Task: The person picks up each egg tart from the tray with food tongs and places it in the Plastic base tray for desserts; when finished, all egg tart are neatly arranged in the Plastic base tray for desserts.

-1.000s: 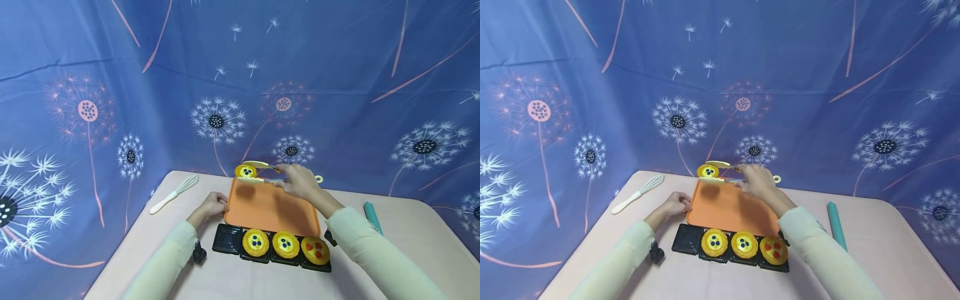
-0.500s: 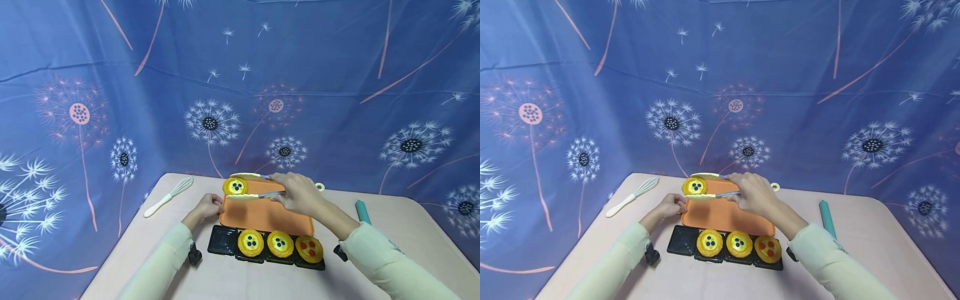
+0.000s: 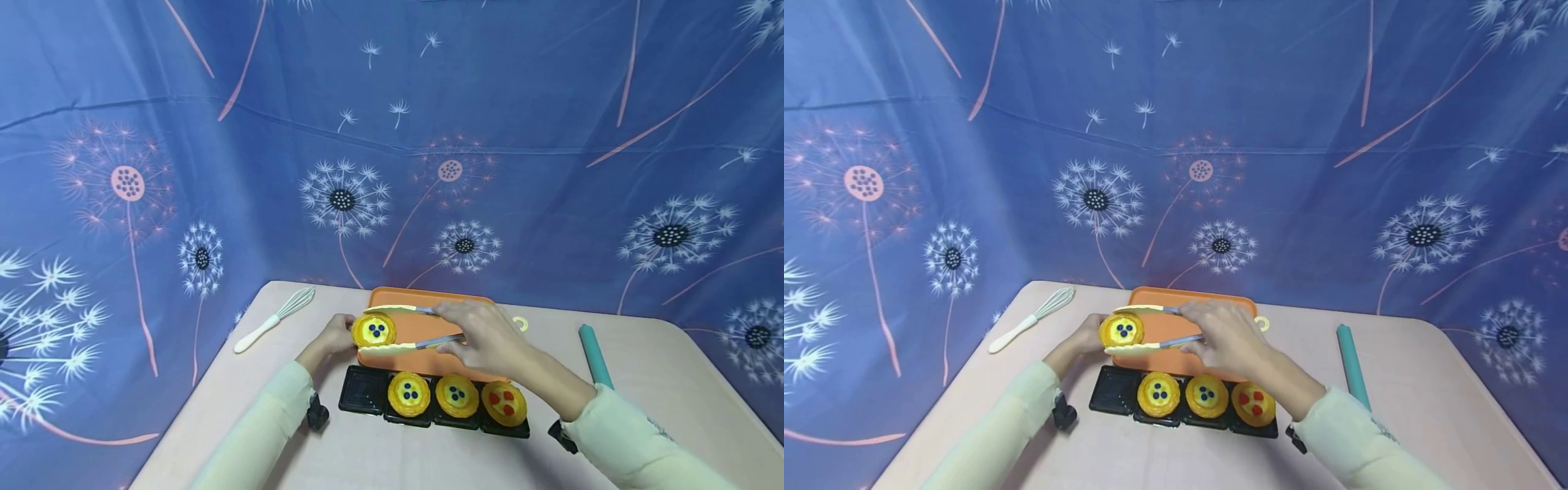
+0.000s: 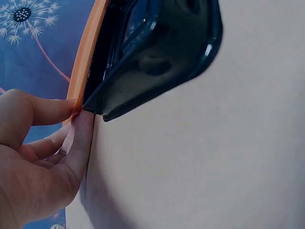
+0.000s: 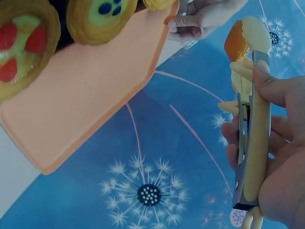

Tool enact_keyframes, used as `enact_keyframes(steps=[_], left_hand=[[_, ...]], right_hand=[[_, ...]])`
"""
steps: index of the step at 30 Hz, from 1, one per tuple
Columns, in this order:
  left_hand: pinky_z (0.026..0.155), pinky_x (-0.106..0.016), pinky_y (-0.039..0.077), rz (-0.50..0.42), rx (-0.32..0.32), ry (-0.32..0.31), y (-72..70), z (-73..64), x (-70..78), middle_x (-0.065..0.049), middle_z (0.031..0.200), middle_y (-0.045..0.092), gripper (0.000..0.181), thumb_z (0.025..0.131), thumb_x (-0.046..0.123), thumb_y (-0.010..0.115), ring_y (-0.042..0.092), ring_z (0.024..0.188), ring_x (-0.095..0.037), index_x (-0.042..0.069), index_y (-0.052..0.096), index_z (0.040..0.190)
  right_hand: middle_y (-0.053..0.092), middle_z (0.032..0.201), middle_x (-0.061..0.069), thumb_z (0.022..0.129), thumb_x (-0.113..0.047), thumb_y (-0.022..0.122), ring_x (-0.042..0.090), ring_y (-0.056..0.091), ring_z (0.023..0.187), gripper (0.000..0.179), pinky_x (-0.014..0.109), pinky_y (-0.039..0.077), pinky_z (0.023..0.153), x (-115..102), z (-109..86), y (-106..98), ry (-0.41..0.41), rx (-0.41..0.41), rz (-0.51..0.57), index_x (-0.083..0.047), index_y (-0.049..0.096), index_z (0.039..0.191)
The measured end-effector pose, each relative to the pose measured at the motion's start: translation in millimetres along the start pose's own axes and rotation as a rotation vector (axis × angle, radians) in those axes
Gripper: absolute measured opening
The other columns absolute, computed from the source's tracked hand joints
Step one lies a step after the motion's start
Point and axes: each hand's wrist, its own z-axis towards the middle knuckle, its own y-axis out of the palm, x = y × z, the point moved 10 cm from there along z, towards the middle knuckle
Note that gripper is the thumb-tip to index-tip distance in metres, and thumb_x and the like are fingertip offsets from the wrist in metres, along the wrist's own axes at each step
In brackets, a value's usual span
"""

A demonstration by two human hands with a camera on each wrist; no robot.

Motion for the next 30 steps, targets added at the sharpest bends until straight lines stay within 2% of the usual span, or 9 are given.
enact_keyframes(steps=[3, 9, 12, 17, 20, 24, 30], left_hand=[[0.06, -0.024, 0.051, 0.02, 0.001, 0.016, -1.2, -0.1, 0.2, -0.009, 0.081, 0.06, 0.022, 0.077, -0.006, 0.068, 0.054, 0.069, -0.016, -0.01, 0.065, 0.098], [0.064, -0.025, 0.048, 0.026, -0.017, -0.012, -0.1, -2.5, 2.2, -0.011, 0.085, 0.06, 0.02, 0.083, -0.01, 0.061, 0.055, 0.075, -0.019, -0.009, 0.063, 0.103], [0.059, -0.024, 0.047, 0.017, -0.025, -0.033, 1.8, -2.9, 1.8, -0.009, 0.081, 0.059, 0.02, 0.085, -0.01, 0.06, 0.054, 0.07, -0.017, -0.008, 0.062, 0.105], [0.055, -0.026, 0.052, -0.068, -0.039, -0.082, 4.9, -3.0, -4.1, -0.007, 0.075, 0.054, 0.02, 0.085, -0.009, 0.064, 0.056, 0.061, -0.015, -0.009, 0.06, 0.105], [0.055, -0.029, 0.055, -0.091, -0.041, -0.088, 5.5, -2.7, -5.5, -0.007, 0.075, 0.054, 0.02, 0.085, -0.01, 0.064, 0.059, 0.06, -0.017, -0.009, 0.059, 0.105], [0.054, -0.029, 0.055, -0.107, -0.035, -0.087, 5.4, -2.3, -6.5, -0.007, 0.074, 0.053, 0.021, 0.084, -0.011, 0.064, 0.058, 0.058, -0.018, -0.009, 0.059, 0.104], [0.055, -0.029, 0.056, -0.126, -0.035, -0.089, 5.4, -1.8, -5.9, -0.006, 0.074, 0.054, 0.021, 0.083, -0.012, 0.064, 0.057, 0.06, -0.017, -0.008, 0.059, 0.103]], right_hand=[[0.071, 0.114, 0.008, 0.076, -0.025, 0.087, 0.021, 0.068, 0.093, 0.055, 0.022, 0.048, 0.056, -2, -3.5, 9, 0.015, -0.022, 0.016, -0.004, 0.068, 0.124], [0.069, 0.12, 0.008, 0.078, -0.029, 0.085, 0.025, 0.067, 0.103, 0.055, 0.033, 0.058, 0.068, -7, -12.2, 38, 0.033, -0.079, 0.026, -0.004, 0.067, 0.124], [0.07, 0.119, 0.007, 0.079, -0.031, 0.084, 0.024, 0.067, 0.101, 0.054, 0.032, 0.057, 0.068, -9, -15.3, 50, 0.037, -0.11, 0.023, -0.006, 0.068, 0.124], [0.07, 0.117, 0.005, 0.08, -0.033, 0.083, 0.022, 0.068, 0.097, 0.052, 0.032, 0.057, 0.066, -9, -18.0, 66, 0.058, -0.156, 0.024, -0.008, 0.069, 0.123], [0.071, 0.115, 0.003, 0.08, -0.031, 0.084, 0.021, 0.068, 0.093, 0.051, 0.032, 0.055, 0.063, -9, -18.7, 73, 0.083, -0.181, 0.04, -0.01, 0.069, 0.123], [0.072, 0.112, 0.001, 0.081, -0.03, 0.083, 0.02, 0.068, 0.092, 0.049, 0.037, 0.056, 0.069, -9, -18.7, 80, 0.105, -0.199, 0.056, -0.011, 0.069, 0.123], [0.071, 0.116, 0.004, 0.077, -0.033, 0.085, 0.021, 0.068, 0.093, 0.052, 0.025, 0.05, 0.056, -9, -19.0, 85, 0.119, -0.197, 0.056, -0.01, 0.07, 0.122]])
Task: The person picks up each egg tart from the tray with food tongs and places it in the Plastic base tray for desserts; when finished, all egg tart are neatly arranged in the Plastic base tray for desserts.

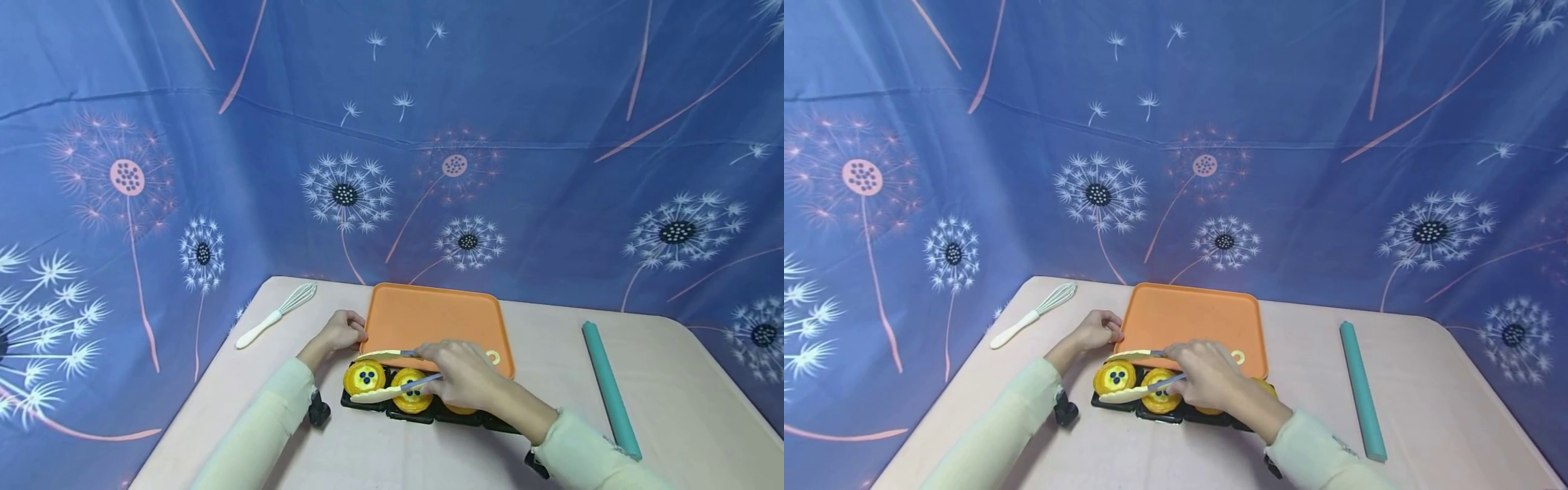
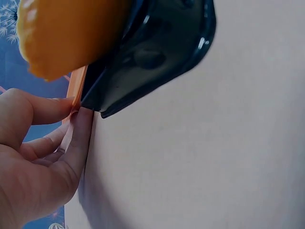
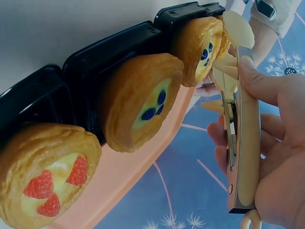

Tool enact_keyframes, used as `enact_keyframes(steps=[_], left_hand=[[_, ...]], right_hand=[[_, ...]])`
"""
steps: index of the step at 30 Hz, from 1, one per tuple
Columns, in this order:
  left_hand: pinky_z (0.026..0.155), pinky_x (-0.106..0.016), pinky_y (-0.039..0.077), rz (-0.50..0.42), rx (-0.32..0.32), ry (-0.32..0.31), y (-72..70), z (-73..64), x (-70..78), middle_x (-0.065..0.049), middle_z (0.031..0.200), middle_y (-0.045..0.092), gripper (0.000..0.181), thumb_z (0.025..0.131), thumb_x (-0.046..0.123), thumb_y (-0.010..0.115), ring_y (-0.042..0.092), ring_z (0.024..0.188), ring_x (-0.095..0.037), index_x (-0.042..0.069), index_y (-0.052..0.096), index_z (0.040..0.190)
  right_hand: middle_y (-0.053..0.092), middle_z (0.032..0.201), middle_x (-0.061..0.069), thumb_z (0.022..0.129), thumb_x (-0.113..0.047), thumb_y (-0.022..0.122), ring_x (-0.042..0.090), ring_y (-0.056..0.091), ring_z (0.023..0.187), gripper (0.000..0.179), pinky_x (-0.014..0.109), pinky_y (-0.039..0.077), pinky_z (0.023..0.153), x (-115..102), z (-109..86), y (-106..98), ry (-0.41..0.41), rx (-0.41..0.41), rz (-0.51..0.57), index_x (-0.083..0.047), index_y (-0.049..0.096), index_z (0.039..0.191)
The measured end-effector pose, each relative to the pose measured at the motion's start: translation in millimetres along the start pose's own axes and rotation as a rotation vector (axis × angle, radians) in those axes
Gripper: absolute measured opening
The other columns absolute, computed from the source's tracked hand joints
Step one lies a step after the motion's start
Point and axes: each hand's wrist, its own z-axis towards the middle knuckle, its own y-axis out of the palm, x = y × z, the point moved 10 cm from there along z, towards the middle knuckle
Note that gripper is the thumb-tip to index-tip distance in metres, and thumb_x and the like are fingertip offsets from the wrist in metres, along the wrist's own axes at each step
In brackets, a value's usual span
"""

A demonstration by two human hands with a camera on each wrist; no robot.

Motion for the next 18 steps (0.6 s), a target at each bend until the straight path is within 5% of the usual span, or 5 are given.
enact_keyframes(steps=[10, 18], left_hand=[[0.057, -0.029, 0.056, 0.011, -0.001, 0.0, 0.0, 0.8, 0.2, -0.006, 0.074, 0.053, 0.018, 0.085, -0.01, 0.063, 0.057, 0.064, -0.016, -0.007, 0.06, 0.102], [0.054, -0.027, 0.054, -0.009, 0.0, 0.001, 0.4, 1.3, -0.8, -0.007, 0.075, 0.054, 0.02, 0.083, -0.014, 0.058, 0.055, 0.063, -0.015, -0.009, 0.06, 0.102]], right_hand=[[0.072, 0.112, 0.004, 0.078, -0.031, 0.085, 0.02, 0.067, 0.085, 0.053, 0.023, 0.046, 0.053, 0.8, 0.4, 4.4, -0.016, -0.005, 0.028, -0.011, 0.069, 0.124], [0.067, 0.124, 0.006, 0.073, -0.036, 0.088, 0.026, 0.066, 0.099, 0.066, 0.034, 0.055, 0.065, 4.1, 0.7, 5.0, 0.029, -0.019, 0.039, -0.007, 0.066, 0.128]])
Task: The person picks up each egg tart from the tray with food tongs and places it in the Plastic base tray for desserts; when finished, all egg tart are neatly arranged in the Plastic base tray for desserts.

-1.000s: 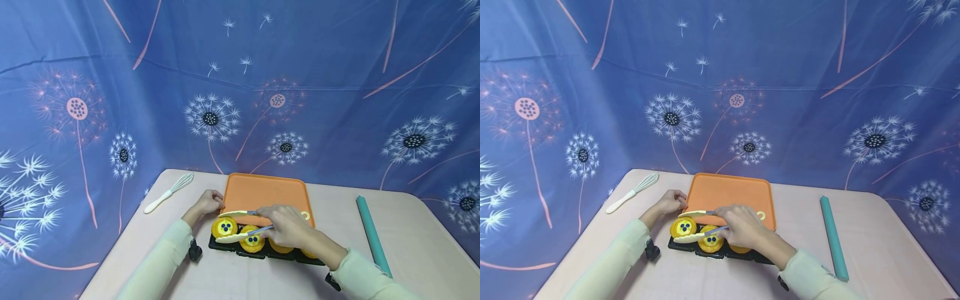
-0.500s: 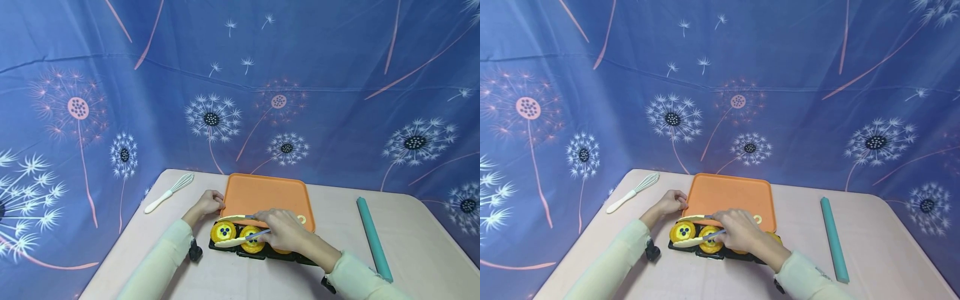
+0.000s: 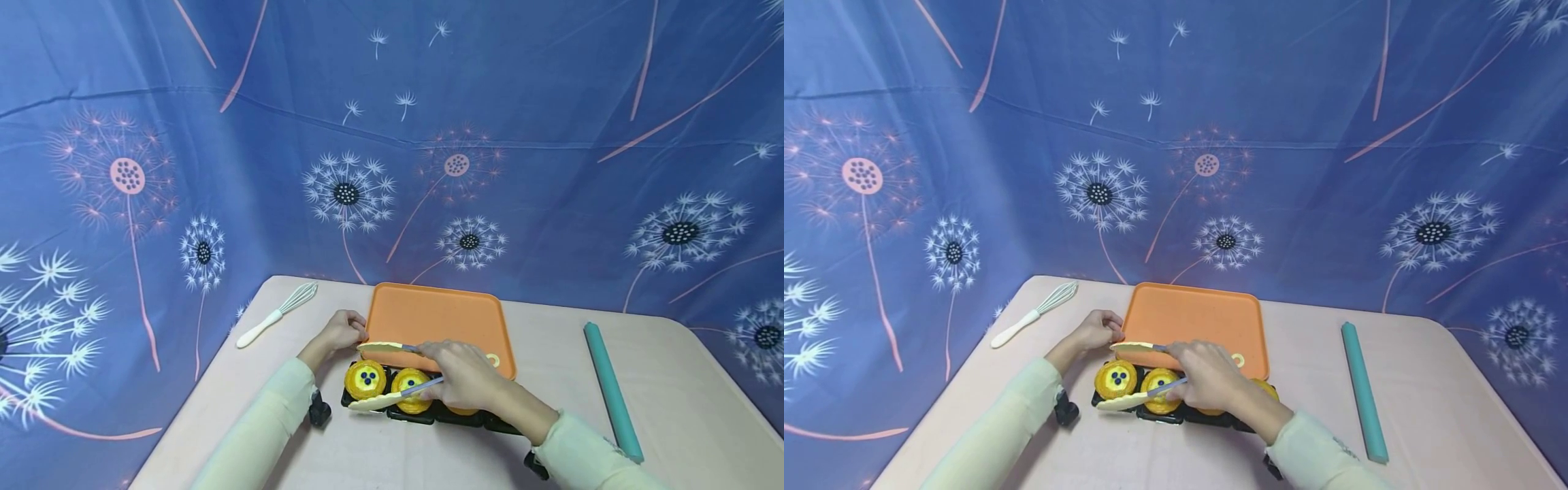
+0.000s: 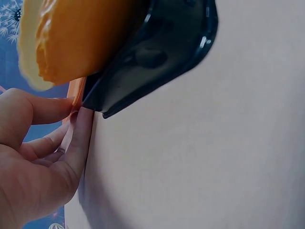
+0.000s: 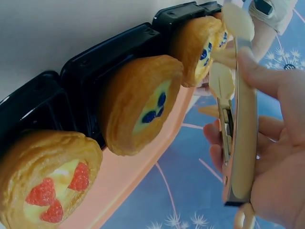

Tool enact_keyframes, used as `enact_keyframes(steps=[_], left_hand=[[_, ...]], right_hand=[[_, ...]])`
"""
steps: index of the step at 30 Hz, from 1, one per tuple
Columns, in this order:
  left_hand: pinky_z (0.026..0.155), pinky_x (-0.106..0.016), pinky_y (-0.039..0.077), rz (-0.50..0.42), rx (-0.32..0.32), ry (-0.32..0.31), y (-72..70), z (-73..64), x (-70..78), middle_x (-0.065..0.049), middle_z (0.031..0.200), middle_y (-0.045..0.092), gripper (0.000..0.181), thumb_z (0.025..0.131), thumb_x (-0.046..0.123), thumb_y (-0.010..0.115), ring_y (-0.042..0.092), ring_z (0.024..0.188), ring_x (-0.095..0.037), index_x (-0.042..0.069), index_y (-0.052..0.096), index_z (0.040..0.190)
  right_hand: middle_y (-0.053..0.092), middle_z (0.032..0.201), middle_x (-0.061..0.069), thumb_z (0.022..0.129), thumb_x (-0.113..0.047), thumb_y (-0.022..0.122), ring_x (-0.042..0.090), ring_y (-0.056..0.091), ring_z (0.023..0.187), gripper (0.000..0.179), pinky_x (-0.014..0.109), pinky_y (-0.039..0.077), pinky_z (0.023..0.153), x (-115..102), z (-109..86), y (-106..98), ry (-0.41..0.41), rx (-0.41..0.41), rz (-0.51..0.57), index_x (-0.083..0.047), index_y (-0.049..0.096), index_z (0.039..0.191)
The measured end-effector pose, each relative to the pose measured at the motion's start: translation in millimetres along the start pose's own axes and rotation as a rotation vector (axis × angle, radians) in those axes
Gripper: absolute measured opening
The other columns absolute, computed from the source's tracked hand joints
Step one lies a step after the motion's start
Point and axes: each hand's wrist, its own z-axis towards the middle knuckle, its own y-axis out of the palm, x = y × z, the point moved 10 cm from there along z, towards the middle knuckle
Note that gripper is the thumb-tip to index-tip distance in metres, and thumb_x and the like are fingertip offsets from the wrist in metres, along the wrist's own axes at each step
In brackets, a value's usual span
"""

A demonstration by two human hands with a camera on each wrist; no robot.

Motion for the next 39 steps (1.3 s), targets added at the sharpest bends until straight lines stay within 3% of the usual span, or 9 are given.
enact_keyframes(steps=[5, 15, 25, 26, 28, 31, 33, 36, 39], left_hand=[[0.057, -0.031, 0.058, 0.013, 0.009, 0.012, 0.1, 0.7, 0.8, -0.011, 0.08, 0.054, 0.024, 0.081, -0.017, 0.051, 0.057, 0.064, -0.018, -0.009, 0.06, 0.102], [0.057, -0.03, 0.055, 0.004, -0.01, -0.004, 0.3, -0.7, -2.6, -0.009, 0.077, 0.053, 0.019, 0.084, -0.012, 0.062, 0.056, 0.064, -0.018, -0.008, 0.059, 0.103], [0.06, -0.031, 0.057, -0.006, -0.026, -0.006, 1.2, -1.1, -2.7, -0.007, 0.077, 0.051, 0.02, 0.085, -0.009, 0.064, 0.057, 0.065, -0.019, -0.008, 0.06, 0.105], [0.06, -0.031, 0.058, -0.004, -0.026, -0.004, 1.2, -1.2, -2.6, -0.007, 0.077, 0.051, 0.02, 0.085, -0.009, 0.064, 0.057, 0.066, -0.019, -0.008, 0.059, 0.105], [0.062, -0.032, 0.058, -0.002, -0.025, -0.004, 0.8, -1.4, -2.4, -0.007, 0.076, 0.05, 0.02, 0.085, -0.009, 0.063, 0.058, 0.067, -0.019, -0.008, 0.059, 0.105], [0.062, -0.032, 0.058, 0.006, -0.023, 0.002, 0.2, -2.2, -1.1, -0.008, 0.078, 0.052, 0.019, 0.086, -0.008, 0.062, 0.059, 0.068, -0.019, -0.008, 0.059, 0.105], [0.062, -0.032, 0.058, 0.01, -0.022, 0.005, 0.0, -2.7, -0.3, -0.009, 0.08, 0.053, 0.019, 0.086, -0.007, 0.062, 0.059, 0.07, -0.019, -0.008, 0.059, 0.105], [0.063, -0.032, 0.058, 0.014, -0.021, 0.003, 0.2, -3.5, 0.4, -0.01, 0.081, 0.054, 0.019, 0.087, -0.007, 0.062, 0.06, 0.071, -0.02, -0.008, 0.059, 0.105], [0.063, -0.032, 0.059, 0.018, -0.024, 0.006, 1.5, -3.6, 1.5, -0.009, 0.08, 0.053, 0.019, 0.086, -0.007, 0.062, 0.06, 0.071, -0.019, -0.008, 0.059, 0.105]], right_hand=[[0.063, 0.131, 0.007, 0.07, -0.039, 0.09, 0.03, 0.062, 0.111, 0.077, 0.047, 0.056, 0.079, 4, -4.1, -6, 0.056, -0.012, 0.034, -0.006, 0.061, 0.134], [0.061, 0.132, 0.014, 0.073, -0.035, 0.089, 0.036, 0.062, 0.112, 0.077, 0.05, 0.058, 0.077, 18, -23.1, -42, 0.118, 0.063, 0.06, -0.001, 0.058, 0.135], [0.065, 0.12, 0.024, 0.073, -0.039, 0.088, 0.042, 0.065, 0.1, 0.082, 0.057, 0.055, 0.074, 84, -78.2, -90, 0.298, 0.216, 0.038, 0.007, 0.057, 0.133], [0.066, 0.119, 0.025, 0.074, -0.039, 0.087, 0.043, 0.065, 0.1, 0.082, 0.058, 0.055, 0.074, 92, -84.4, -93, 0.319, 0.231, 0.036, 0.008, 0.056, 0.133], [0.067, 0.113, 0.027, 0.076, -0.04, 0.086, 0.039, 0.066, 0.08, 0.079, 0.052, 0.055, 0.062, 108, -95.4, -97, 0.376, 0.249, 0.027, 0.009, 0.057, 0.132], [0.066, 0.089, 0.021, 0.079, -0.046, 0.082, 0.027, 0.051, 0.057, 0.079, 0.038, 0.043, 0.048, 133, -111.4, -100, 0.5, 0.26, -0.005, 0.008, 0.057, 0.132], [0.058, 0.077, 0.014, 0.079, -0.052, 0.079, 0.02, 0.038, 0.052, 0.075, 0.033, 0.031, 0.046, 148, -121.9, -99, 0.592, 0.269, -0.027, 0.004, 0.062, 0.125], [0.049, 0.071, 0.007, 0.077, -0.059, 0.078, 0.022, 0.043, 0.054, 0.066, 0.033, 0.033, 0.046, 165, -136.4, -95, 0.695, 0.317, -0.053, 0.0, 0.064, 0.103], [0.048, 0.064, 0.007, 0.075, -0.06, 0.078, 0.025, 0.047, 0.053, 0.064, 0.034, 0.034, 0.044, 180, -148.8, -88, 0.793, 0.361, -0.064, -0.004, 0.051, 0.088]])
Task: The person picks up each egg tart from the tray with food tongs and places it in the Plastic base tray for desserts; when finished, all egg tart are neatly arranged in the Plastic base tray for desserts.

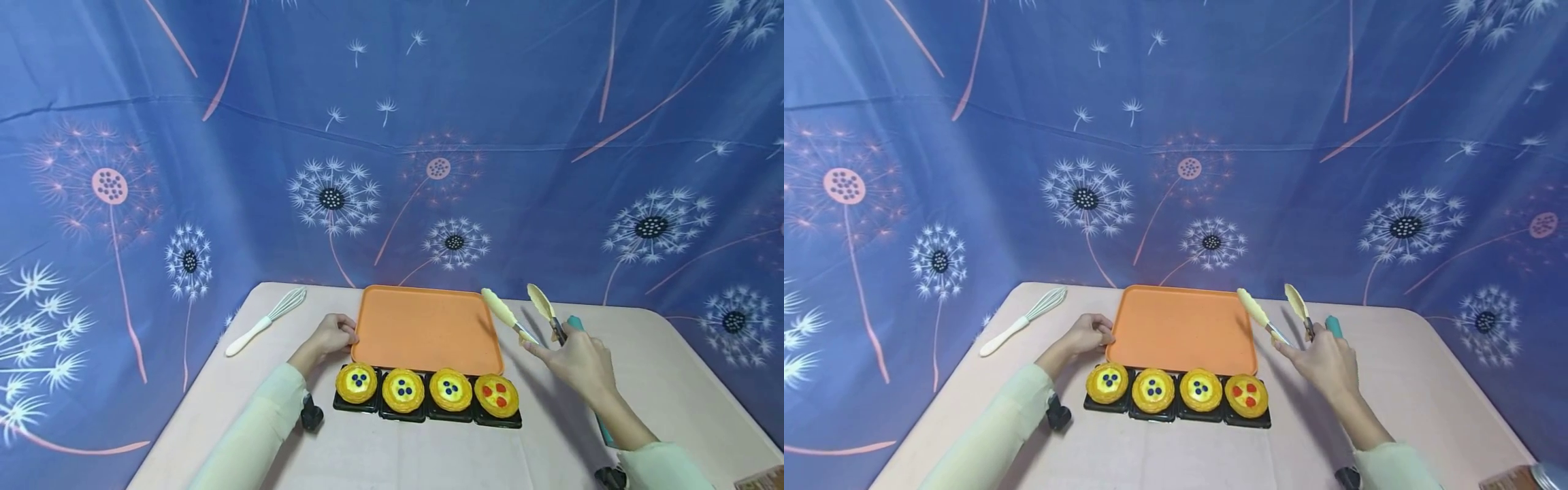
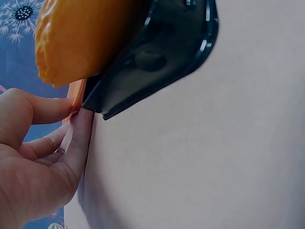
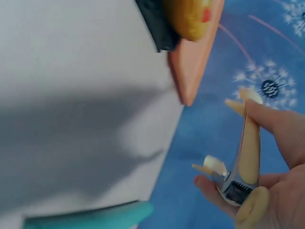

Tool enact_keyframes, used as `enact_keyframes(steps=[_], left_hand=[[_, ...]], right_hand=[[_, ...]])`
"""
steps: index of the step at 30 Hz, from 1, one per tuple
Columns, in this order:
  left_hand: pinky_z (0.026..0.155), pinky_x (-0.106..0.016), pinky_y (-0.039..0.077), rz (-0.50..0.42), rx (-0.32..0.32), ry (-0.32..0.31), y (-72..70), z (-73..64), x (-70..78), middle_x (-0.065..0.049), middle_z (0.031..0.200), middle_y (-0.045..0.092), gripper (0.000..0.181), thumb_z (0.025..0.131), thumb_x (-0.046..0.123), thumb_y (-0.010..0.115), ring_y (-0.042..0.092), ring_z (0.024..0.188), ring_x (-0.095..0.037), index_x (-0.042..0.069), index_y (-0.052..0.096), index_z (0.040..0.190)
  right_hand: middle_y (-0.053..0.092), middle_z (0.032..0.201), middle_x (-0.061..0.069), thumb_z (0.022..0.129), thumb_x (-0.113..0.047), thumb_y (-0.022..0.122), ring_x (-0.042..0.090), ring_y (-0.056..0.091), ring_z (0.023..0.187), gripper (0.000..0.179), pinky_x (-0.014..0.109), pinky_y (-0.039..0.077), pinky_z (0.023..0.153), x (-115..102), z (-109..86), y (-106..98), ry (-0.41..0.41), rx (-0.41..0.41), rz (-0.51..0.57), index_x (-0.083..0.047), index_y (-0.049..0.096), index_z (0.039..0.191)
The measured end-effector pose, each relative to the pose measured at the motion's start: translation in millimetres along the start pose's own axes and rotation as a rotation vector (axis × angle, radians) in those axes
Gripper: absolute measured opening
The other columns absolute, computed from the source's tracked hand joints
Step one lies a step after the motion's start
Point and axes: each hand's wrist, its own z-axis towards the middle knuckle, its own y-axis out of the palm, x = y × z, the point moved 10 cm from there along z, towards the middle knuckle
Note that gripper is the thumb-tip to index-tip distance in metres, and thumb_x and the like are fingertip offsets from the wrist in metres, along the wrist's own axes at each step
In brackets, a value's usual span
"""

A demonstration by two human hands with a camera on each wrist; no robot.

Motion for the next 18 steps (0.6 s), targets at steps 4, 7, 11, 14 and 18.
enact_keyframes(steps=[4, 7, 11, 14, 18], left_hand=[[0.064, -0.033, 0.059, 0.002, -0.003, 0.003, -0.4, 1.1, 0.1, -0.009, 0.08, 0.053, 0.02, 0.086, -0.008, 0.061, 0.061, 0.071, -0.02, -0.009, 0.059, 0.105], [0.064, -0.033, 0.059, 0.002, 0.001, -0.002, -1.8, 1.1, -1.1, -0.009, 0.08, 0.052, 0.019, 0.086, -0.008, 0.061, 0.061, 0.07, -0.02, -0.009, 0.059, 0.105], [0.065, -0.034, 0.06, 0.006, 0.0, -0.001, -2.2, 1.2, -2.3, -0.008, 0.079, 0.052, 0.019, 0.086, -0.009, 0.061, 0.061, 0.071, -0.02, -0.008, 0.059, 0.105], [0.065, -0.034, 0.06, 0.0, 0.0, -0.002, -1.9, 1.6, -1.9, -0.008, 0.078, 0.052, 0.019, 0.086, -0.009, 0.061, 0.06, 0.07, -0.02, -0.008, 0.058, 0.104], [0.062, -0.034, 0.059, -0.01, 0.012, -0.016, -2.9, 1.2, -3.0, -0.009, 0.078, 0.052, 0.019, 0.086, -0.01, 0.063, 0.059, 0.068, -0.02, -0.007, 0.059, 0.104]], right_hand=[[0.047, 0.057, 0.008, 0.075, -0.062, 0.077, 0.027, 0.048, 0.05, 0.065, 0.036, 0.034, 0.042, 19, 1.9, 17, 0.105, -0.011, -0.007, -0.005, 0.045, 0.08], [0.044, 0.053, 0.005, 0.077, -0.06, 0.076, 0.023, 0.045, 0.046, 0.062, 0.035, 0.034, 0.04, 25, 3.3, 32, 0.142, -0.043, -0.009, -0.007, 0.046, 0.068], [0.04, 0.05, 0.003, 0.077, -0.052, 0.079, 0.019, 0.042, 0.043, 0.059, 0.031, 0.032, 0.038, 28, 3.0, 46, 0.172, -0.049, -0.025, -0.008, 0.044, 0.061], [0.042, 0.051, 0.006, 0.077, -0.046, 0.081, 0.02, 0.043, 0.043, 0.056, 0.031, 0.032, 0.037, 27, 2.3, 51, 0.179, -0.03, -0.04, -0.003, 0.046, 0.065], [0.044, 0.053, 0.008, 0.077, -0.041, 0.082, 0.022, 0.045, 0.043, 0.057, 0.032, 0.034, 0.036, 21, 0.0, 56, 0.161, -0.014, -0.071, 0.008, 0.054, 0.084]])
